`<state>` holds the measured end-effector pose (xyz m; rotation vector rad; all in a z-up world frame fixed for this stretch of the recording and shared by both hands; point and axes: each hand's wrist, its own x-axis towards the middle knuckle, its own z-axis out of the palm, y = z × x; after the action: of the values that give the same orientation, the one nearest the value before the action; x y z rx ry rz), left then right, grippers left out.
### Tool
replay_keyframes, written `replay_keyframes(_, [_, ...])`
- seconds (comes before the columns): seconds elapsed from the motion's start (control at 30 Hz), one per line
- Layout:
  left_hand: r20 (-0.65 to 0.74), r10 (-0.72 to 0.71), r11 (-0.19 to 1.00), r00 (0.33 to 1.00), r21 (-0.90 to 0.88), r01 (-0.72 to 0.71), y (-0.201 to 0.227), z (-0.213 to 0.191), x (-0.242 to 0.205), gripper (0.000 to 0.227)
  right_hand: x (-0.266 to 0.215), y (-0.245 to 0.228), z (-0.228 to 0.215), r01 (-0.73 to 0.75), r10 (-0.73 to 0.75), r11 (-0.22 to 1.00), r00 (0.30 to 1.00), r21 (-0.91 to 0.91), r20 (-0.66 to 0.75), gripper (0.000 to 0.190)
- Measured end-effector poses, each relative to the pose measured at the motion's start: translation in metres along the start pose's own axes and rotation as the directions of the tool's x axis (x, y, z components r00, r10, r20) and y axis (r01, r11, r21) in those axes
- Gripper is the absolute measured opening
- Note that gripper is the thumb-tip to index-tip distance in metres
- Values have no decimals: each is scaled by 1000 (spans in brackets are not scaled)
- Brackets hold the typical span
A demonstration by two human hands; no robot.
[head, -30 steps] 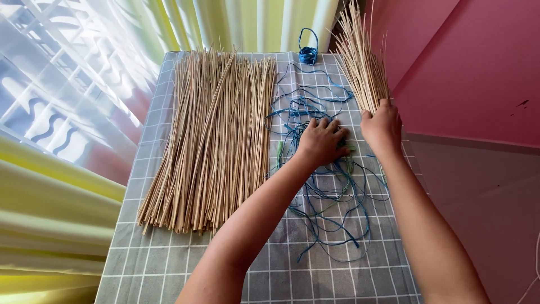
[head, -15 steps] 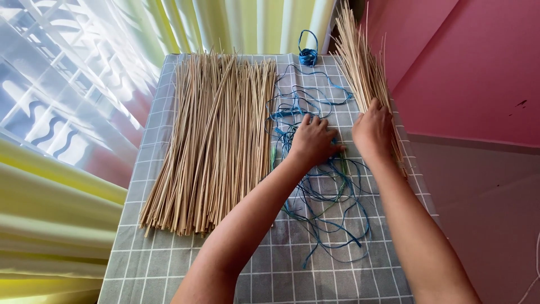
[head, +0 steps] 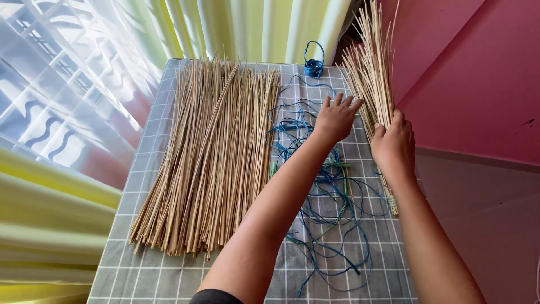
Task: Gathering and bundling thin wooden sticks on a table and securing them with blue string.
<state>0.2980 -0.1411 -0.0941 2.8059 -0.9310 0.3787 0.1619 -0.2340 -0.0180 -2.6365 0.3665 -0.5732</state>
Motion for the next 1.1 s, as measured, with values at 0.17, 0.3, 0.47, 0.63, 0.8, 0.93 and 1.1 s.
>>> replay_keyframes(0.17, [-18, 30, 996, 999, 86, -28, -8, 33, 23, 47, 1, -7, -2, -5, 5, 1000, 1000, -11, 30, 47])
replay_keyframes(0.3, [-124, 134, 963, 983, 252, -99, -21, 36, 19, 19, 5, 1, 16, 64, -62, 996, 998, -62, 33, 46])
replay_keyframes(0.47, [-207, 217, 947, 954, 282, -154, -34, 20, -2, 18, -2, -11, 24, 117, -113, 980, 993, -161, 35, 44])
replay_keyframes(0.63, [-275, 263, 939, 925, 292, -181, -46, 14, -19, 15, -6, -2, 37, 165, -167, 947, 986, -276, 16, 37])
replay_keyframes(0.8, [-238, 209, 963, 948, 221, -157, -49, 8, -32, 17, -10, 11, 54, 190, -191, 913, 981, -360, 34, 40])
replay_keyframes(0.93, [-211, 187, 972, 959, 181, -150, -46, 7, -39, 17, -18, 23, 58, 224, -236, 883, 971, -413, 22, 42])
replay_keyframes(1.1, [-149, 143, 976, 978, 183, -115, -44, -4, -47, 14, -23, 23, 56, 239, -247, 869, 968, -434, 39, 47])
